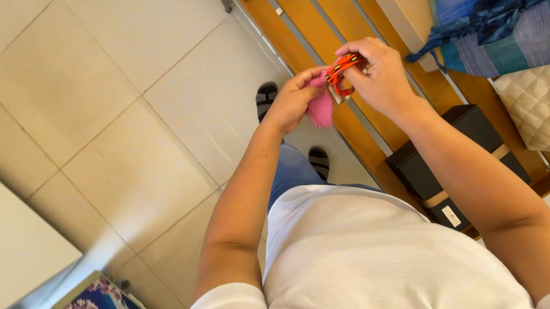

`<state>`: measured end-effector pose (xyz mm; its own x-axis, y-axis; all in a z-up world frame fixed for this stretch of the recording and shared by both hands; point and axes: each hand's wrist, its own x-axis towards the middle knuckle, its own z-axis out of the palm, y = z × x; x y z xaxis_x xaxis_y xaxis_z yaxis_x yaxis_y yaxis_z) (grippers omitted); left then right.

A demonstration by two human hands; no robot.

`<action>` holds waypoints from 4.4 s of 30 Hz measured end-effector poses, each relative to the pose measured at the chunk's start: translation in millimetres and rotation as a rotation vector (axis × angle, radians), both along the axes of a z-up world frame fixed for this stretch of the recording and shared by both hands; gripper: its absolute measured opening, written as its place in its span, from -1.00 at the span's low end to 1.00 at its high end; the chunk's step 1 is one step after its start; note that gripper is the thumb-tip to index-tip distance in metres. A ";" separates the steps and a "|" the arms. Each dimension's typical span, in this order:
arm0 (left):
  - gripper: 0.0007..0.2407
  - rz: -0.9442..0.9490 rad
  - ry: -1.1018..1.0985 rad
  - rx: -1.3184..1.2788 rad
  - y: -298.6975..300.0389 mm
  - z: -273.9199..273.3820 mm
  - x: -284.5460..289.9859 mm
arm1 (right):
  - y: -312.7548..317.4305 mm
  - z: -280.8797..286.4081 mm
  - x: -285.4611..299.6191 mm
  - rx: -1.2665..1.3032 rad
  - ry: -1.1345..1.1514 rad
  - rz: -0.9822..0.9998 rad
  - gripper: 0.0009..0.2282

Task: Wiping and organizing beaded bracelets and necklaces on a display shelf.

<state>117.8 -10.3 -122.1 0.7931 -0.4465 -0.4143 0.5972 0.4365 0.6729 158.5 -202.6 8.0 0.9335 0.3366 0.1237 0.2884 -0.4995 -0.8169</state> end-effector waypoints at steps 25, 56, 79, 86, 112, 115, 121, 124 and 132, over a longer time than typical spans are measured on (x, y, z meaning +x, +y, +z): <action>-0.69 -0.124 -0.740 0.825 79.5 -95.5 280.6 | 49.5 -240.3 221.8 0.302 0.804 -0.537 -0.79; -0.73 -0.535 -0.304 0.903 3.2 -321.3 304.8 | 8.0 -460.6 211.0 0.420 0.881 -0.776 -0.67; -0.51 0.245 0.579 -0.213 35.6 -317.5 315.2 | -15.7 -411.6 322.0 -0.253 0.348 -0.790 -0.74; -0.58 0.031 0.460 -0.377 55.3 -254.9 327.7 | -30.5 -462.5 329.6 0.142 0.808 -1.113 -0.72; -0.63 -0.481 -0.780 1.292 -79.2 -284.1 413.3 | -24.2 -348.3 197.8 0.891 0.561 -1.151 -0.76; -0.63 -0.687 -0.830 1.201 -76.8 -255.5 396.1 | -29.3 -338.1 190.0 0.902 0.581 -1.150 -0.74; -0.64 -0.408 -0.888 0.938 -39.5 -226.9 318.7 | -32.1 -313.4 165.2 0.907 0.579 -1.083 -0.75; -0.68 -0.230 -0.528 0.786 -34.7 -214.6 265.2 | -31.3 -295.8 145.3 0.934 0.581 -1.057 -0.76; -0.74 0.040 -0.590 0.717 -31.5 -75.7 180.6 | -17.4 -236.1 65.1 0.891 0.693 -0.822 -0.76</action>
<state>298.5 -41.8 -197.7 0.9725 -0.2074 -0.1055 0.0661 -0.1882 0.9799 223.6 -220.1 -228.1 0.7812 -0.2778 -0.5590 -0.4191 0.4303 -0.7995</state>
